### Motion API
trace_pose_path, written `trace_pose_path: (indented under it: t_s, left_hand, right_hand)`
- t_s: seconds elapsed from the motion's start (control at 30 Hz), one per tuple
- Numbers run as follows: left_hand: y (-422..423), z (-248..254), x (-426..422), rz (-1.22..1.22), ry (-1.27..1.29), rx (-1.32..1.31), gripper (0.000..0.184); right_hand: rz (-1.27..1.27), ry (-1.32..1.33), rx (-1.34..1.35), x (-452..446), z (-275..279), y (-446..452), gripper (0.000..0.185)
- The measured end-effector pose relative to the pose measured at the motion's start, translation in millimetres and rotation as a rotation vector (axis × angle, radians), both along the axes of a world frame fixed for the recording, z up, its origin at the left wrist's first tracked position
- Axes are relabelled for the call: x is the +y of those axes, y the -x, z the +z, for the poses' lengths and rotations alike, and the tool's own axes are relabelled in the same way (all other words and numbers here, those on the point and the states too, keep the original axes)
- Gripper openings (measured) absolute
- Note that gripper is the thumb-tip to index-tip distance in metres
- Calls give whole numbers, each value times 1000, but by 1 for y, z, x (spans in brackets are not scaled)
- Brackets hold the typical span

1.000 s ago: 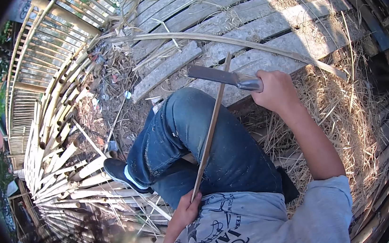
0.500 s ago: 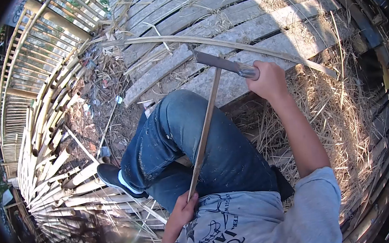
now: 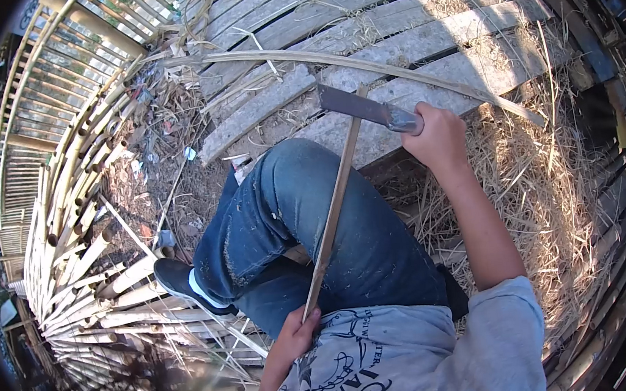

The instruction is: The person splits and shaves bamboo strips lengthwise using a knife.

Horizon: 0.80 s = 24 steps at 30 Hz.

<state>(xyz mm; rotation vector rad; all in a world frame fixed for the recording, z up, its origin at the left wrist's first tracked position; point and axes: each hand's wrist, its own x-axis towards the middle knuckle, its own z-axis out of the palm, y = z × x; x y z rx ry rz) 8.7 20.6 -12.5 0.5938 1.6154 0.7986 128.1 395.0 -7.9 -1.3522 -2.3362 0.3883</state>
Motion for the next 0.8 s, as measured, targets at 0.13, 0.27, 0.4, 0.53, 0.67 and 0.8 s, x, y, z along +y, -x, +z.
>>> trace_pose_path:
  t_s: [0.13, 0.27, 0.4, 0.53, 0.67, 0.8]
  left_hand:
    - [1, -2, -1, 13, 9, -43, 25]
    - [2, -12, -6, -2, 15, -72, 25]
    - [2, -2, -2, -9, -20, 14, 26]
    - [3, -11, -10, -32, 9, -8, 28]
    - [11, -30, -14, -18, -3, -275, 32]
    - [28, -27, 2, -7, 68, -639, 33]
  right_hand:
    - [-40, -13, -37, -8, 8, 4, 18]
    - [32, -58, -82, 9, 8, -6, 20]
    - [32, 10, -89, 12, 15, -10, 21]
    - [-49, 188, -40, -2, 10, -5, 23]
    - [-30, 276, 136, -25, -16, -6, 25]
    - [-80, 540, 500, -59, -26, -1, 28]
